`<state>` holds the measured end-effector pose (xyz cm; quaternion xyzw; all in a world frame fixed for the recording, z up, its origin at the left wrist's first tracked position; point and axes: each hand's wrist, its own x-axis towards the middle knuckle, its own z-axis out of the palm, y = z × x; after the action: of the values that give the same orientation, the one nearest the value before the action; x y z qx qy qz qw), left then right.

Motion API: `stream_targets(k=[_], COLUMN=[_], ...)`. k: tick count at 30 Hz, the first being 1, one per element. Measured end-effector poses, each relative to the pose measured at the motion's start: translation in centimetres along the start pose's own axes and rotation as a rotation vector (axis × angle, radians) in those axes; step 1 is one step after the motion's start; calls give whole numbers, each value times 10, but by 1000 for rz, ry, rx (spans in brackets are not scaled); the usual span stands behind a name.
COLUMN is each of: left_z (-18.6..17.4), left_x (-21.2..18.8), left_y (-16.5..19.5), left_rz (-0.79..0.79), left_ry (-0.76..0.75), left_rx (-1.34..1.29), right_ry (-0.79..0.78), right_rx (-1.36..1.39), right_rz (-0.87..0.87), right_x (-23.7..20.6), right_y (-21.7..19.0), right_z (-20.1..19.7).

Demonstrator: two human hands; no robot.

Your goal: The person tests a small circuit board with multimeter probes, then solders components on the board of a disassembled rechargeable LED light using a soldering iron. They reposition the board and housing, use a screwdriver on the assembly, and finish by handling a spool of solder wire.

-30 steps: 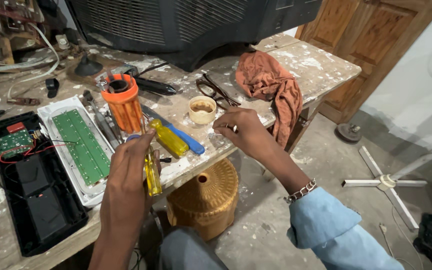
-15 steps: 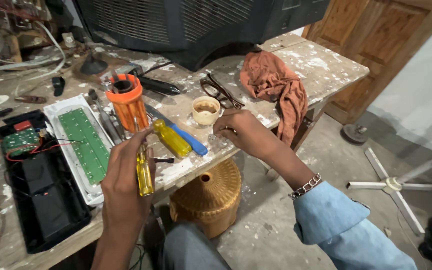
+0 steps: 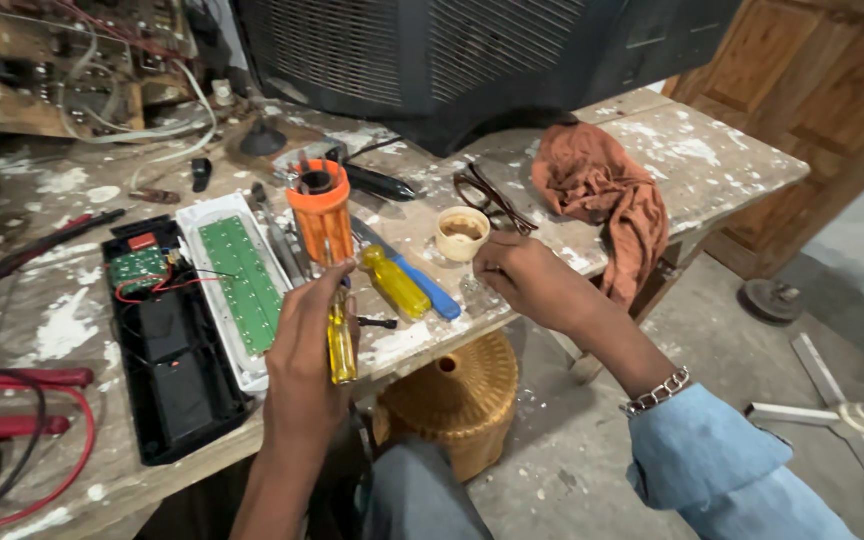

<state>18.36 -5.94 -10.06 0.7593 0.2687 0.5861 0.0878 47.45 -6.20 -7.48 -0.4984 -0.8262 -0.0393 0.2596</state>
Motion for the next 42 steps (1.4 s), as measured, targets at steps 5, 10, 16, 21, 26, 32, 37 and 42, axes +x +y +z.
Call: stream_targets(k=[5, 10, 16, 21, 26, 32, 37, 42], left_z=[3, 10, 16, 14, 1, -14, -16, -17], left_x=[5, 5, 5, 8, 5, 6, 1, 2], left_y=[3, 5, 6, 4, 1, -11, -19, -24], left_rz=[-6, -38, -71, -14, -60, -42, -61, -42], left_ry=[-22, -18, 6, 37, -39, -62, -62, -62], left_rx=[18, 40, 55, 59, -27, -56, -24, -18], right_ry=[3, 43, 42, 93, 194, 328, 374, 438], right_rx=[26, 72, 126, 142, 150, 81, 73, 16], right_rz=[39, 66, 124, 98, 202, 333, 390, 337], right_x=[2, 5, 5, 1, -5, 10, 16, 18], right_y=[7, 14, 13, 10, 6, -7, -14, -19], right_z=[-3, -4, -8, -9, 3, 26, 31, 40])
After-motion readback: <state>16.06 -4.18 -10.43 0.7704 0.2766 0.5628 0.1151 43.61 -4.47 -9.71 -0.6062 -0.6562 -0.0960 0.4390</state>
